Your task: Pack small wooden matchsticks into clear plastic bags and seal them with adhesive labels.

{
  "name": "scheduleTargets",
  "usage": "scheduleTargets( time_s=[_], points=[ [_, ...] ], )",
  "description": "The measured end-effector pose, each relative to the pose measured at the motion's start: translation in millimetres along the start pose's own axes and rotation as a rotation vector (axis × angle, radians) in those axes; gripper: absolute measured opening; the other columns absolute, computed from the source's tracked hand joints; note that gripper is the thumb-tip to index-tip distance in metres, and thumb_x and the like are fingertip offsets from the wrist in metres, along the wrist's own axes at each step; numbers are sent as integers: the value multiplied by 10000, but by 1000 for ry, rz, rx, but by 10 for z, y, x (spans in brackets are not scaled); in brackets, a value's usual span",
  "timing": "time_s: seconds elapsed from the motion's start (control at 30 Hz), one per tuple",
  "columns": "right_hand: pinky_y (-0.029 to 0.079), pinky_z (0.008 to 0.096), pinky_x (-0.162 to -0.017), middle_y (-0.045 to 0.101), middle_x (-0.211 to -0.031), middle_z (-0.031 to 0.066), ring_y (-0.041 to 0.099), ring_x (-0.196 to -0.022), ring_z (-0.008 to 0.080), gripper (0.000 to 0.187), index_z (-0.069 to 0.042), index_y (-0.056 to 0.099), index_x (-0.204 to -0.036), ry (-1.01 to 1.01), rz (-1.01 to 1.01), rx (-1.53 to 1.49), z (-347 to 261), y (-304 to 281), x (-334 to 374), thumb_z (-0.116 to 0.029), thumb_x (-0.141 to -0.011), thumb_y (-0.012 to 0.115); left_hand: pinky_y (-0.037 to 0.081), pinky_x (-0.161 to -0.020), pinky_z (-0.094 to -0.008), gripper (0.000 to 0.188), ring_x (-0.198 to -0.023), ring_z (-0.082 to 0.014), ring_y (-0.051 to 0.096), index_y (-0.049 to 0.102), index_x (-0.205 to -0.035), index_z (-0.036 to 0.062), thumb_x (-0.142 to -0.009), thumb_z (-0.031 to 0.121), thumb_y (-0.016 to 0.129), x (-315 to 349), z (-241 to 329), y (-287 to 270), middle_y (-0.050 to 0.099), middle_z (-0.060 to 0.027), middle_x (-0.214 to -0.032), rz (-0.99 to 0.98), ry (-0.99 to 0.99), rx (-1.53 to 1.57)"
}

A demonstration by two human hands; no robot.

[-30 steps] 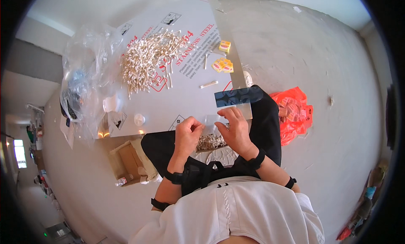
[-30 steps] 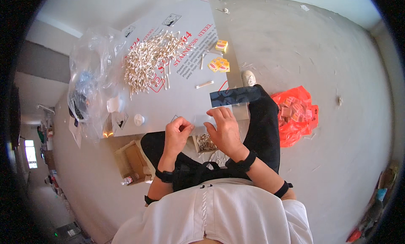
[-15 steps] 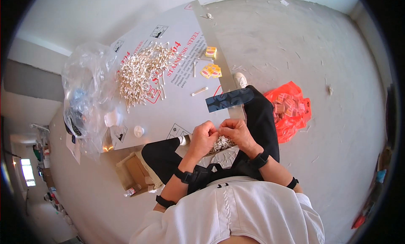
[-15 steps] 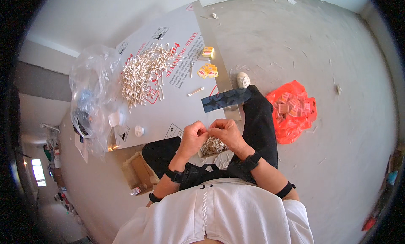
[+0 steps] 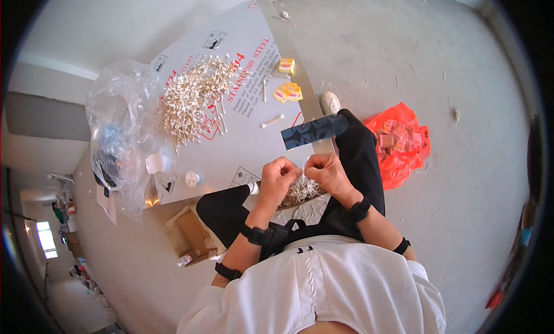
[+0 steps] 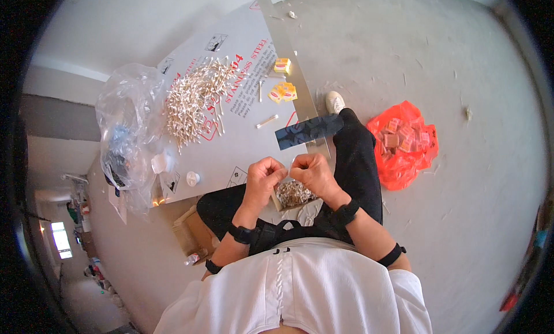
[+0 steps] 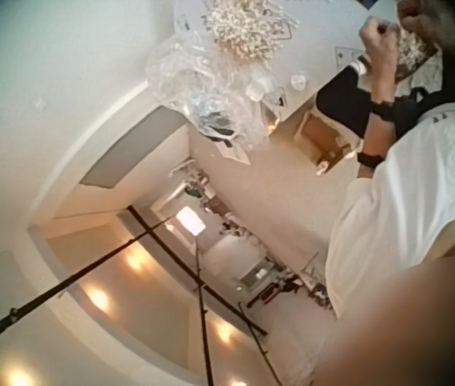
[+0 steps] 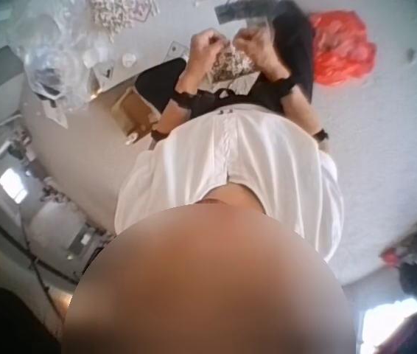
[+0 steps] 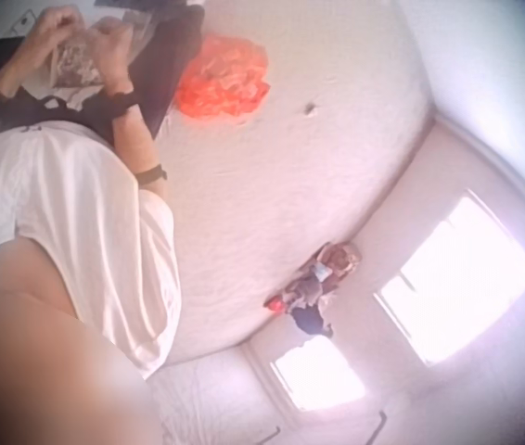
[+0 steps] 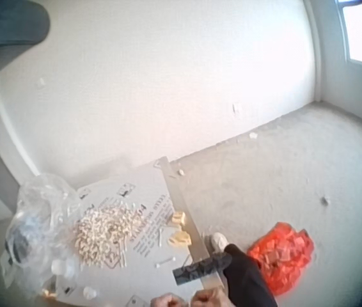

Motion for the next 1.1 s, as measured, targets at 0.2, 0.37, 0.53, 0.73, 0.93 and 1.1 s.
scheduleTargets(
  time_s=[0.2, 0.37, 0.53, 0.73, 0.93, 1.1],
  points=[
    [376, 240, -513, 531, -585, -42, 468, -584, 38, 125, 32, 623, -659, 27, -45, -68, 21, -60, -60, -52, -751, 627, 448, -570, -222, 339, -637, -54, 519, 572, -1066, 37, -776, -136, 610, -96, 116, -38, 594, -7, -796, -5, 182, -133],
    [390, 244, -525, 532, -582, -20, 476, -587, 53, 131, 43, 623, -671, -10, -46, 10, -4, -75, -65, -53, -759, 619, 530, -657, -389, 570, -776, -338, 634, 601, -1197, 95, -682, -150, 580, -117, 658, 290, 612, -123, -865, -103, 600, -486],
    [396, 236, -519, 593, -622, 9, 503, -567, 64, 217, 20, 657, -713, 58, 136, -171, 20, -179, 57, -153, -844, 657, 471, -578, -294, 310, -639, -177, 568, 631, -1003, 33, -743, -127, 578, -341, 361, 205, 587, -65, -789, 6, 468, -327],
    [366, 206, -500, 600, -767, 10, 469, -589, 73, 236, -48, 648, -933, 529, 263, -1126, 574, -127, 80, -283, -942, 629, 439, -566, -237, 124, -623, -56, 504, 582, -853, 10, -783, -33, 674, -740, -27, 411, 571, -5, -721, 9, 154, -64],
    [350, 200, -474, 568, -694, -11, 467, -556, 65, 83, -26, 671, -905, 155, 608, -888, 660, -797, -258, -105, -909, 648, 462, -593, -358, 179, -645, -251, 575, 526, -782, 19, -722, -23, 689, -1353, 181, 931, 579, -96, -714, -135, 427, -406],
    [343, 202, -471, 551, -659, -19, 448, -527, 58, 59, -12, 682, -877, 46, 801, -752, 782, -1203, -484, -71, -881, 675, 484, -691, -394, 152, -774, -294, 597, 552, -808, 40, -738, 3, 681, -1825, 272, 1391, 603, -93, -770, -238, 745, -641]
  ],
)
Point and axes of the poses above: each hand's wrist, its own x-axis away from the middle knuckle, its own y-axis out of the palm, z = x × y, the point moved 6 cm from there along -x, towards the middle knuckle
